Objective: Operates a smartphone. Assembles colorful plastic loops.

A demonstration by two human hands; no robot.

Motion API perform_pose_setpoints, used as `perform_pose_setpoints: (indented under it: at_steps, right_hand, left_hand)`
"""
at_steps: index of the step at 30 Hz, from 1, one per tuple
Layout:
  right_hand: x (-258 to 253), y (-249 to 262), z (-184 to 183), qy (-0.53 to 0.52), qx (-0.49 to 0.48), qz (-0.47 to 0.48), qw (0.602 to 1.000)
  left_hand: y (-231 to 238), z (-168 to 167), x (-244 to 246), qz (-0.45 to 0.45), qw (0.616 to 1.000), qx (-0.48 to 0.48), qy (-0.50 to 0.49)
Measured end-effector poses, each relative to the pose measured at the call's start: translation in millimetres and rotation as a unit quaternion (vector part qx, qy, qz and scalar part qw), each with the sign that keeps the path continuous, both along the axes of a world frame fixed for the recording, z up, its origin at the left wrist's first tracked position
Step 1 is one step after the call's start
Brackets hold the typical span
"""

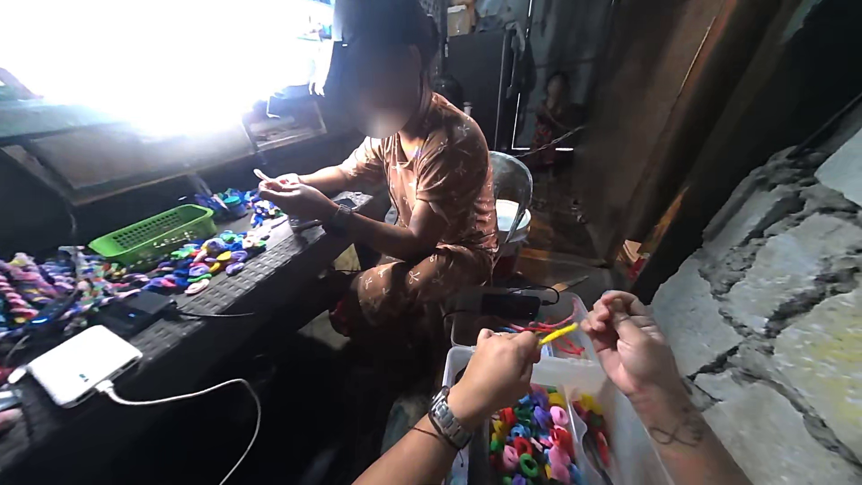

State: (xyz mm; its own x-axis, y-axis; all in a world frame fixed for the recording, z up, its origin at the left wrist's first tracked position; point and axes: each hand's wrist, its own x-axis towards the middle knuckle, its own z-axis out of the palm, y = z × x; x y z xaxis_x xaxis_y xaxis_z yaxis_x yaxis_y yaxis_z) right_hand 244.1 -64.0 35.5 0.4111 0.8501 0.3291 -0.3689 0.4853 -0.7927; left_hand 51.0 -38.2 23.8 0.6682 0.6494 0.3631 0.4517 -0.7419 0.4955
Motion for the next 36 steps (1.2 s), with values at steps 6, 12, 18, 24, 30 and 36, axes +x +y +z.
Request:
perform_pose_setpoints:
  at_steps: [6,12,18,24,30,36]
  right_hand:
    - [5.1,-14.1,-0.4,-0.249,-0.093,0.169,0.949]
    - [-16.8,-18.6,-0.8,-0.117,-0.061,0.223,0.966]
    - [-8.6,-7.1,6.6,-0.077,0.018,0.062,0.995]
    - [28.2,19.1,34.9,-0.185,0.04,-0.128,0.974]
    - [8.7,19.3,1.2,-0.756,-0.176,-0.018,0.63]
    - [-13.9,-16.8,-35.7,-0.759,-0.168,0.334,0.534]
  left_hand:
    - [-0.6,-3.5,3.2,0.021,0.991,0.065,-0.116]
    - [-2.6,-9.5,4.8,-0.001,0.988,0.09,-0.123]
    - [-6.7,-2.6,4.5,0.025,0.983,0.147,-0.106]
    - [-3.6,-5.1,-2.8,-0.011,0.991,0.068,-0.114]
    - [-4.2,-3.0,5.2,-0.037,0.983,0.051,-0.171]
    - [-1.6,-3.8,3.5,-0.059,0.978,0.031,-0.196]
